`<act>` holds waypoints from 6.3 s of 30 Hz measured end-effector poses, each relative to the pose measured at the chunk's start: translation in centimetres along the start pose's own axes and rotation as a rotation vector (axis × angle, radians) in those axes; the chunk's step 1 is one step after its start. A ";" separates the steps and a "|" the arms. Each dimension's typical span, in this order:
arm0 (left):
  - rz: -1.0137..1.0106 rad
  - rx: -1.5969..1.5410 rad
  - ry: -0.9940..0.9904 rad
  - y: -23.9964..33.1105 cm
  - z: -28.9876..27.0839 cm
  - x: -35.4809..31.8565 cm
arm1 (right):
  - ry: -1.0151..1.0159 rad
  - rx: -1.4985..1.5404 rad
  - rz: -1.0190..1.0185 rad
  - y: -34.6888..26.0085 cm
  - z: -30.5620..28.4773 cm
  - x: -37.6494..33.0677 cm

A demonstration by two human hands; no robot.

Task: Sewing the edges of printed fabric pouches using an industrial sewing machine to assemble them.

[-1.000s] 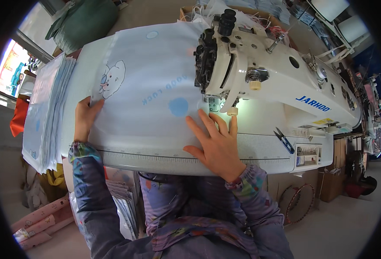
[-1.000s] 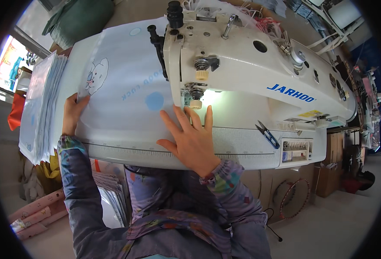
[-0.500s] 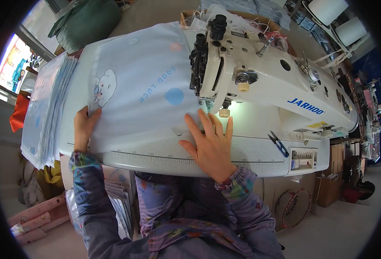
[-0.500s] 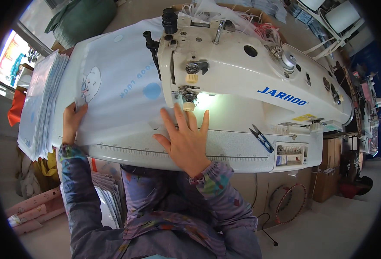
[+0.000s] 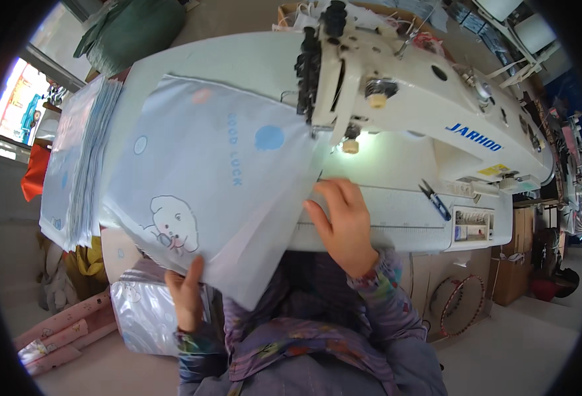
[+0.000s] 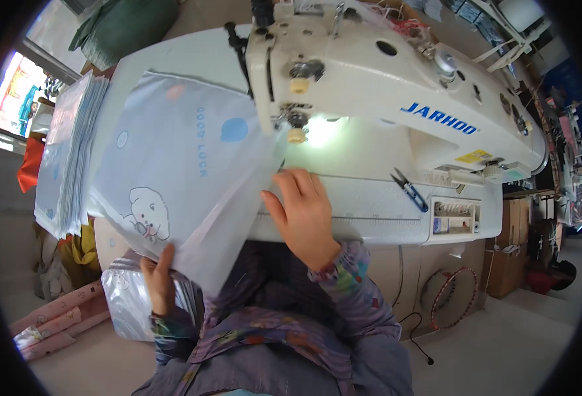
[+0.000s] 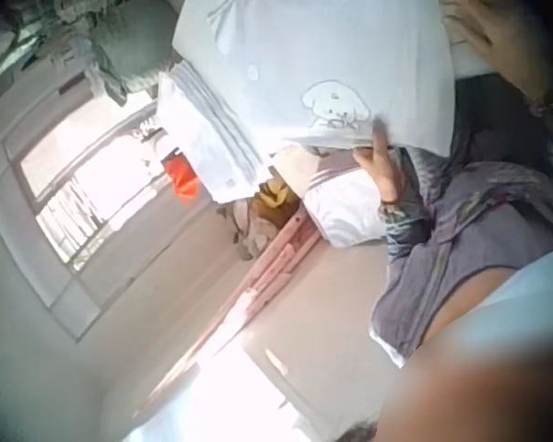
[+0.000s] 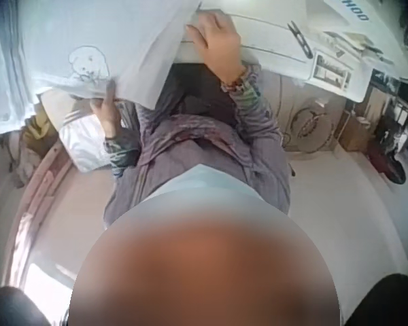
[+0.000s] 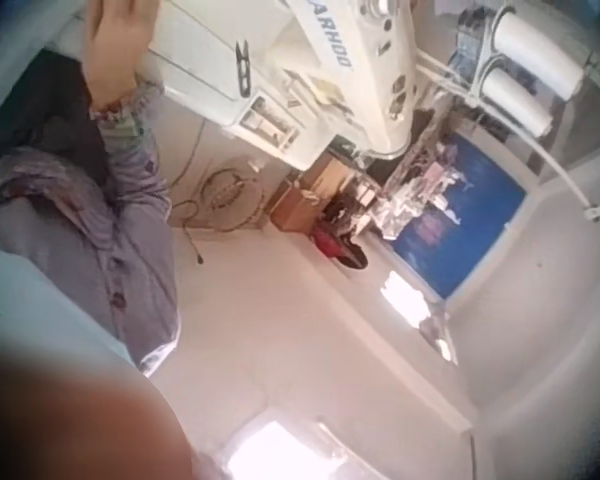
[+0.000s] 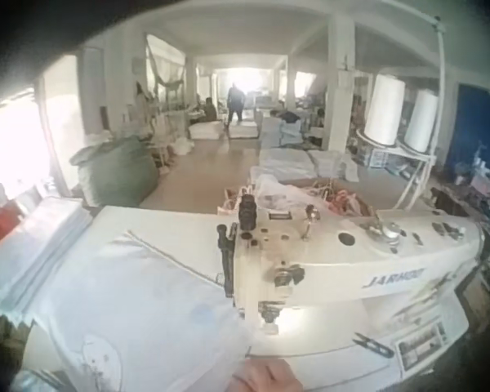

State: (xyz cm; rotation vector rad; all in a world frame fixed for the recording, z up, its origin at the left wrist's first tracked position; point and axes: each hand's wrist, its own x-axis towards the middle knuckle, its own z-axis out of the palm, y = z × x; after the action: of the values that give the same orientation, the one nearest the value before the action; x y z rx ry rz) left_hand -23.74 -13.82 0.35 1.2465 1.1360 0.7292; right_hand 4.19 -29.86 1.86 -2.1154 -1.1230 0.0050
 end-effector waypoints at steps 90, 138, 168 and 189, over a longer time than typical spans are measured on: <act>1.156 1.286 -0.289 5.9 18.1 4.2 | -0.118 -0.164 -0.331 4.4 -1.7 5.5; 0.020 -0.033 -0.050 -2.9 -13.4 6.5 | -0.220 -0.044 -0.472 5.5 -1.9 6.2; 0.708 1.060 0.106 6.3 1.1 20.6 | -0.239 -0.051 -0.450 6.0 -2.5 6.1; 1.360 1.333 0.175 9.2 5.1 25.1 | -0.195 -0.052 -0.436 5.7 -2.2 6.4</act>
State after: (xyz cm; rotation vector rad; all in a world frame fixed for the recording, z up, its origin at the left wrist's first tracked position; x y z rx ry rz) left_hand -9.60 9.38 2.44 3.2637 0.6934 1.0483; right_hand 12.95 -28.60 2.04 -1.9031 -1.6983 -0.0228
